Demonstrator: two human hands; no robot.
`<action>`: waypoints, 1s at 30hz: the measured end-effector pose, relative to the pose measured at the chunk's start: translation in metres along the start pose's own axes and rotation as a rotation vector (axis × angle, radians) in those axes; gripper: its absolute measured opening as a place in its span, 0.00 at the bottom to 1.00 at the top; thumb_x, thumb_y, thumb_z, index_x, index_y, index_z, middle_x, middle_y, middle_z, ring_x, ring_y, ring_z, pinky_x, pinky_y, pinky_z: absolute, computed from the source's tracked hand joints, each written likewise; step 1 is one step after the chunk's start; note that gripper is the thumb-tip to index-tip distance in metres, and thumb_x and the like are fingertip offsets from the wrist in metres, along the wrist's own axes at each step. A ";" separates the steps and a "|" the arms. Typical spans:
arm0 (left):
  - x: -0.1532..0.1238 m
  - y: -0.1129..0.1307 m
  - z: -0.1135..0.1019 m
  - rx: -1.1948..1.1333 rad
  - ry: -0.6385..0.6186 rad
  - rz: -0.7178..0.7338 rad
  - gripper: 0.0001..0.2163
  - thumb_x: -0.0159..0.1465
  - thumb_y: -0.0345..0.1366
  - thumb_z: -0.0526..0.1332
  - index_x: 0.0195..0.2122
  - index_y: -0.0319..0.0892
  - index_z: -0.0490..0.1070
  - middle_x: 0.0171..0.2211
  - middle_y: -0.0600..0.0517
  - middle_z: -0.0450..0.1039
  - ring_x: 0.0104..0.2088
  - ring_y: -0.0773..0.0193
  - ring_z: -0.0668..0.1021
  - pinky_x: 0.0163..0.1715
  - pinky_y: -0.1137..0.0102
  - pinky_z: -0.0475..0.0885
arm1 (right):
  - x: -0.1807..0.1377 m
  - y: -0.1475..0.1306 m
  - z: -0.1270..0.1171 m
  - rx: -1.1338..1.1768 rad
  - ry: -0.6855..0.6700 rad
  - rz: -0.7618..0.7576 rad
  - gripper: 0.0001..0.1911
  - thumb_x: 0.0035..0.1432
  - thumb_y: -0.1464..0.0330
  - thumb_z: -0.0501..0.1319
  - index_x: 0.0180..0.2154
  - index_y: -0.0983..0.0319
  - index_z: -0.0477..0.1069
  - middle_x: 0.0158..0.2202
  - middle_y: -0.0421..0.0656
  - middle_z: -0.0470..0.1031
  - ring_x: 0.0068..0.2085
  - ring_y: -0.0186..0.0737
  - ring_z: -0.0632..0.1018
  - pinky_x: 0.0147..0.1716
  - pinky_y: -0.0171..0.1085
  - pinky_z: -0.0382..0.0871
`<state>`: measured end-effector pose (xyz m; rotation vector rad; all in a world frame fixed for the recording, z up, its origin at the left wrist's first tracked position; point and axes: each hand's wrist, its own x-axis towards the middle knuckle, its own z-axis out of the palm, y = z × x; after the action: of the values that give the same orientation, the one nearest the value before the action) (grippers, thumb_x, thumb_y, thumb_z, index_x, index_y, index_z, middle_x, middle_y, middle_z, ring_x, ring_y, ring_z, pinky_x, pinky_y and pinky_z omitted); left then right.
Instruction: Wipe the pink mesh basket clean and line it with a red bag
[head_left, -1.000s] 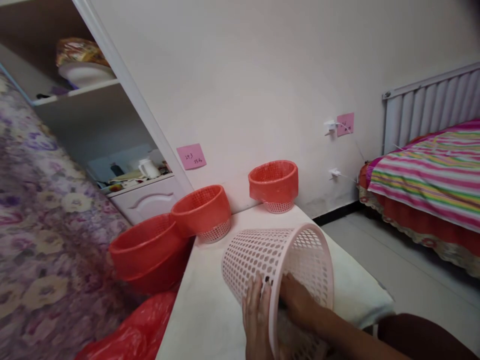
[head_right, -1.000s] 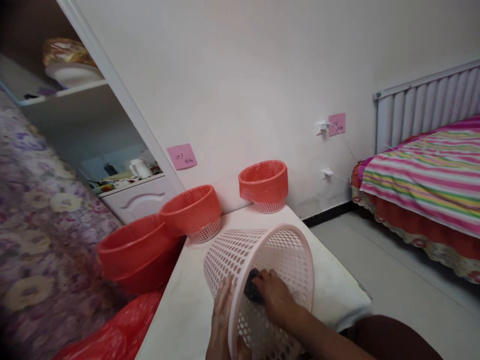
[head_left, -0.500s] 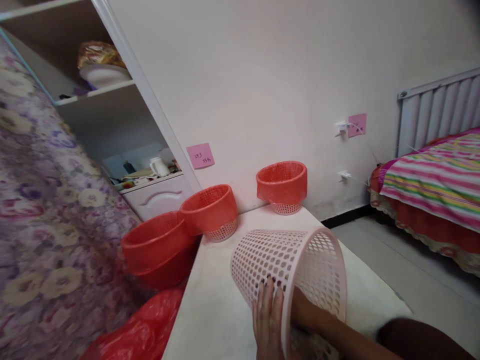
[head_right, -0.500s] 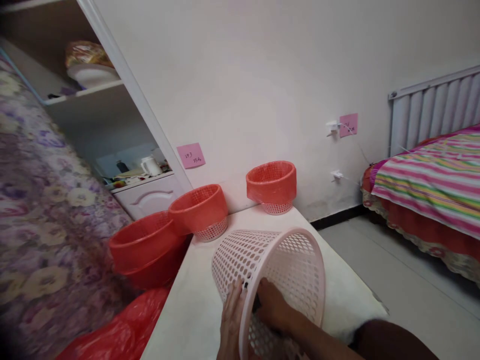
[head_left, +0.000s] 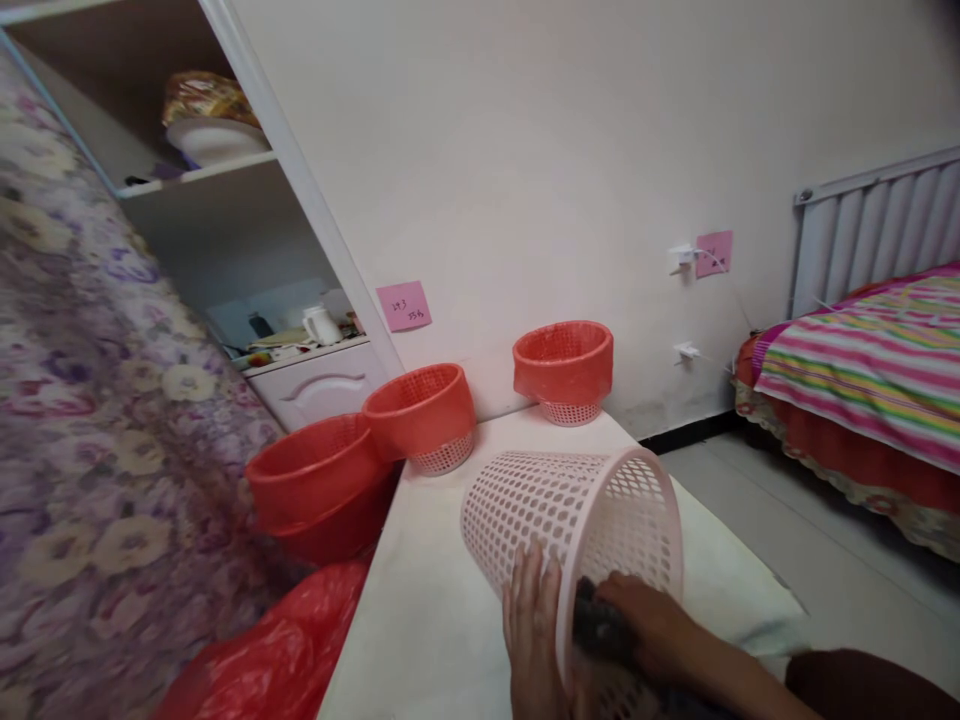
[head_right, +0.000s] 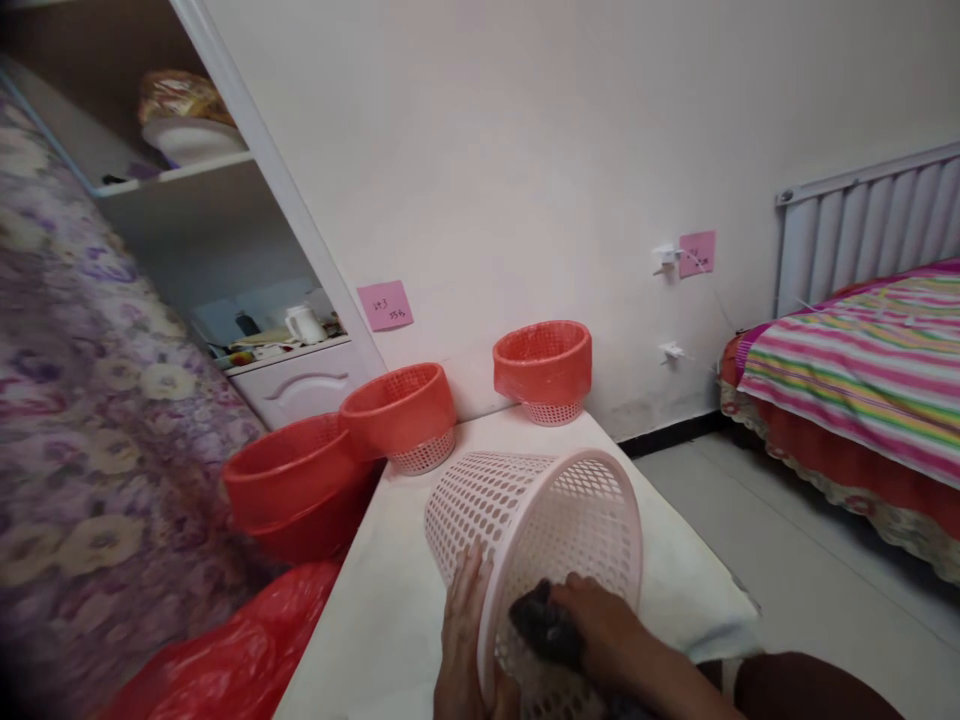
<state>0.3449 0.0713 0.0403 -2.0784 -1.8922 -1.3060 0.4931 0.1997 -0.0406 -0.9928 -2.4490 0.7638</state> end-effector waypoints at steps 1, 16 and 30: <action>-0.001 -0.001 0.001 0.001 0.009 0.004 0.22 0.66 0.45 0.58 0.60 0.49 0.61 0.64 0.44 0.58 0.60 0.49 0.67 0.59 0.46 0.64 | 0.000 0.008 -0.003 -0.088 0.002 0.019 0.32 0.36 0.82 0.55 0.45 0.59 0.75 0.46 0.48 0.78 0.47 0.52 0.77 0.46 0.45 0.70; -0.001 -0.016 0.018 0.000 0.139 0.111 0.33 0.61 0.30 0.48 0.69 0.53 0.44 0.71 0.50 0.47 0.69 0.51 0.55 0.66 0.49 0.53 | -0.024 -0.009 -0.006 0.741 -0.253 0.025 0.28 0.34 0.76 0.62 0.44 0.60 0.74 0.43 0.41 0.79 0.47 0.50 0.76 0.46 0.40 0.68; 0.018 -0.042 -0.040 -0.278 0.422 -0.547 0.28 0.61 0.37 0.55 0.64 0.45 0.59 0.60 0.47 0.68 0.62 0.49 0.68 0.63 0.55 0.61 | -0.067 0.020 -0.080 1.546 0.148 0.180 0.33 0.41 0.62 0.66 0.53 0.54 0.70 0.59 0.45 0.72 0.59 0.57 0.72 0.56 0.48 0.66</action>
<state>0.2865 0.0751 0.0560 -1.2307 -2.2394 -2.0208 0.5907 0.1905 -0.0007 -0.5140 -0.9734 1.9895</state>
